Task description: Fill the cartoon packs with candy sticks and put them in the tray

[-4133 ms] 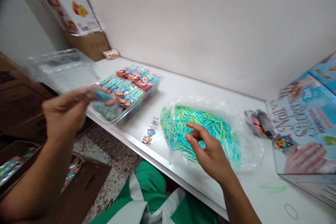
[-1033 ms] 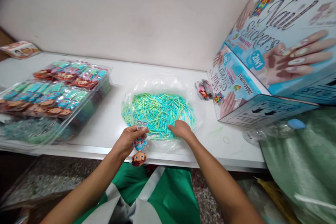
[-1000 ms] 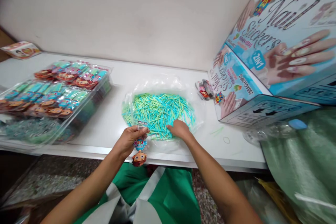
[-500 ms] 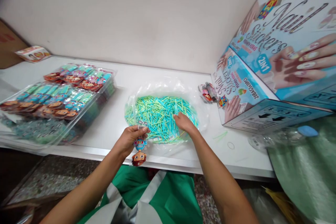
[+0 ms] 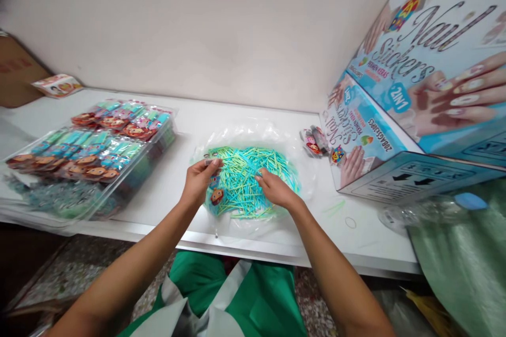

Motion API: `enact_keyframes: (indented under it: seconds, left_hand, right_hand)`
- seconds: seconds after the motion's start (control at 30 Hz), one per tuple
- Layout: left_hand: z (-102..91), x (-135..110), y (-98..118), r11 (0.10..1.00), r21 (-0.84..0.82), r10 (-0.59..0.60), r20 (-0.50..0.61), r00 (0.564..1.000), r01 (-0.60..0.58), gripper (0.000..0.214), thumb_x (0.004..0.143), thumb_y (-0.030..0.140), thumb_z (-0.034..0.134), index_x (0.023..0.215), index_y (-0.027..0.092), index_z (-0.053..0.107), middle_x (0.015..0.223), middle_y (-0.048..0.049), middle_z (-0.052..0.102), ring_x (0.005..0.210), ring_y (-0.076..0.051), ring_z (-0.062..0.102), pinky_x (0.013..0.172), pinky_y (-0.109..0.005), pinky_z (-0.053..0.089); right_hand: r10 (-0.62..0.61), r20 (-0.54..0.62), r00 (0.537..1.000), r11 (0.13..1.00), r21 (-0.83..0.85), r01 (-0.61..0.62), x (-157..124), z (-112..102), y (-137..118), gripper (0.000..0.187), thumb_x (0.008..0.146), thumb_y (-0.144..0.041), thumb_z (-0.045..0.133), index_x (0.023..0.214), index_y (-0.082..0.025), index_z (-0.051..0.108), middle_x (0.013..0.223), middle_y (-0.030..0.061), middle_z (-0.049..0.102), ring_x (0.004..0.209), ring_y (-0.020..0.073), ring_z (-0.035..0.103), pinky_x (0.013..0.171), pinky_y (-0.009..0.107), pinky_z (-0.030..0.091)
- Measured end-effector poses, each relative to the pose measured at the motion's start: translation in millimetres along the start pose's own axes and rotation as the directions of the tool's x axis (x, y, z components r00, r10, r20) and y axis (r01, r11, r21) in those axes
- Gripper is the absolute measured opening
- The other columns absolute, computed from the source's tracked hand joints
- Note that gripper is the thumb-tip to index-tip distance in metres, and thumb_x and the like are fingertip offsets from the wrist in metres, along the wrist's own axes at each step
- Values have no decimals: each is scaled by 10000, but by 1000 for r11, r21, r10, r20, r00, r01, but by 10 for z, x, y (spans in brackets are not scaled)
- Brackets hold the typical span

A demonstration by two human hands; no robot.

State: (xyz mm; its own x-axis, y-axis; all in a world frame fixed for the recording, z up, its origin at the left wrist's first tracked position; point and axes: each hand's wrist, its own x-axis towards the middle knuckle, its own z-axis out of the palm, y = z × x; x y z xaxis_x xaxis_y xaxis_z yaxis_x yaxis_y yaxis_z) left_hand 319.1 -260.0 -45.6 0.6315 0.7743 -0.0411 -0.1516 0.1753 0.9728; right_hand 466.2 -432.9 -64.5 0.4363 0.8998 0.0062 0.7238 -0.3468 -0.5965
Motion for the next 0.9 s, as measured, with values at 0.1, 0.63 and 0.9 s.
enact_keyframes:
  seconds: [0.1, 0.63, 0.9]
  left_hand:
    - [169, 156, -42, 997, 3, 81, 4, 997, -81, 282, 685, 422, 697, 778, 156, 704, 755, -46, 679, 736, -156, 608, 711, -274, 451]
    - [481, 123, -209, 993, -69, 108, 114, 988, -100, 236, 707, 391, 672, 738, 157, 681, 742, -46, 665, 774, -184, 617, 769, -311, 471]
    - [433, 84, -163, 984, -161, 48, -129, 991, -69, 234, 742, 383, 642, 771, 151, 653, 791, -65, 671, 852, -202, 632, 782, -322, 460]
  right_hand:
    - [-55, 43, 998, 996, -66, 58, -6, -11, -127, 191, 939, -358, 294, 823, -222, 361, 735, -4, 486, 651, 155, 478, 612, 276, 361]
    - [-132, 129, 983, 978, -147, 150, 138, 194, -540, 144, 904, -217, 336, 880, -177, 472, 859, 92, 577, 802, 210, 543, 711, 309, 395]
    - [68, -119, 991, 855, 518, 3, 211, 167, -557, 203, 893, -414, 399, 859, -218, 437, 745, 12, 516, 696, 168, 523, 725, 340, 450]
